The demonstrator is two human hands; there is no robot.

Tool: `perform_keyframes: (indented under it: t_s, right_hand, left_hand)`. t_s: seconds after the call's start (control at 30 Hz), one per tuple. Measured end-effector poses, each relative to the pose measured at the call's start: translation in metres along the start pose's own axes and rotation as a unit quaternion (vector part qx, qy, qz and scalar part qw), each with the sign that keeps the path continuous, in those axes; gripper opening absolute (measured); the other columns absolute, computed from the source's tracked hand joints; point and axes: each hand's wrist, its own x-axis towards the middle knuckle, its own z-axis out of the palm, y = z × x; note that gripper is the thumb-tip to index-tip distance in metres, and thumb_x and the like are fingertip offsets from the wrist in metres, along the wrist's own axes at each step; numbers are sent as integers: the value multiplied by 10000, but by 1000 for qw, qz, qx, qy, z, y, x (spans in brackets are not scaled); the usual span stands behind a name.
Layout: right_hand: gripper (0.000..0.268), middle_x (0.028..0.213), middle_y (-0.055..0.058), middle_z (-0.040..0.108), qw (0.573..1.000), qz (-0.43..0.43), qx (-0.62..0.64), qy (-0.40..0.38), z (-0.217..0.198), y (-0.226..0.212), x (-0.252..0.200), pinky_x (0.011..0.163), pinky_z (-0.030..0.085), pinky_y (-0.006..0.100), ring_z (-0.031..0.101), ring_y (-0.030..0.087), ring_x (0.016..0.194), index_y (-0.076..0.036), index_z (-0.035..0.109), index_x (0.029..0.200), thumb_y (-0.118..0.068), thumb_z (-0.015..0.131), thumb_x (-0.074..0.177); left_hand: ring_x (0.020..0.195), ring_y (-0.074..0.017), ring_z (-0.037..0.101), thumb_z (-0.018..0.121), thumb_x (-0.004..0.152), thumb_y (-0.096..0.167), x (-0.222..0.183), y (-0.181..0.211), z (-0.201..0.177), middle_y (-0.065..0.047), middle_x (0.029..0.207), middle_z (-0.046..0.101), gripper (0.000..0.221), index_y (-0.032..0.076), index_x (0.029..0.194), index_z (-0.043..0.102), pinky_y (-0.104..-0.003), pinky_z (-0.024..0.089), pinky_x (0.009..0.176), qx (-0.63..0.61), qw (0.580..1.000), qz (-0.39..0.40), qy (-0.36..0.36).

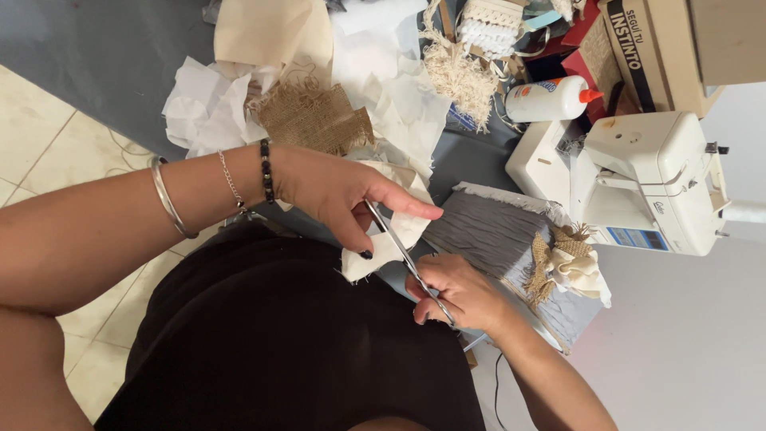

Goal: Decorating a storage box with fabric, burlap, and artificial flowers using a glue gun and scissors

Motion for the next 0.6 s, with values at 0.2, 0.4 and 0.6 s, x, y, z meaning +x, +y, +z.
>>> perform_keyframes:
  t_s: [0.2, 0.4, 0.6]
  right_hand:
    - [506, 665, 2, 538, 995, -56, -37, 66, 16, 19, 8, 561, 426, 387, 572, 252, 579, -148, 566, 821, -639, 526, 931]
    - [405, 586, 27, 570, 980, -19, 92, 176, -5, -3, 10, 505, 482, 387, 583, 290, 489, -126, 643, 771, -502, 727, 895]
    - [293, 496, 53, 560, 906, 271, 148, 290, 95, 100, 0, 480, 370, 291, 496, 166, 487, -92, 617, 725, -215, 861, 830]
  left_hand:
    - [563, -98, 402, 633, 832, 199, 7, 5, 8, 52, 703, 476, 941, 204, 1673, 210, -217, 324, 486, 21, 998, -48, -27]
    - [896, -307, 776, 818, 760, 281, 3, -61, -18, -223, 1261, 710, 977, 150, 1604, 343, -406, 628, 730, 51, 982, -26, 182]
    - [803, -217, 765, 760, 845, 19, -22, -70, -14, -108, 989, 789, 919, 194, 1643, 338, -285, 595, 714, 109, 884, -19, 455]
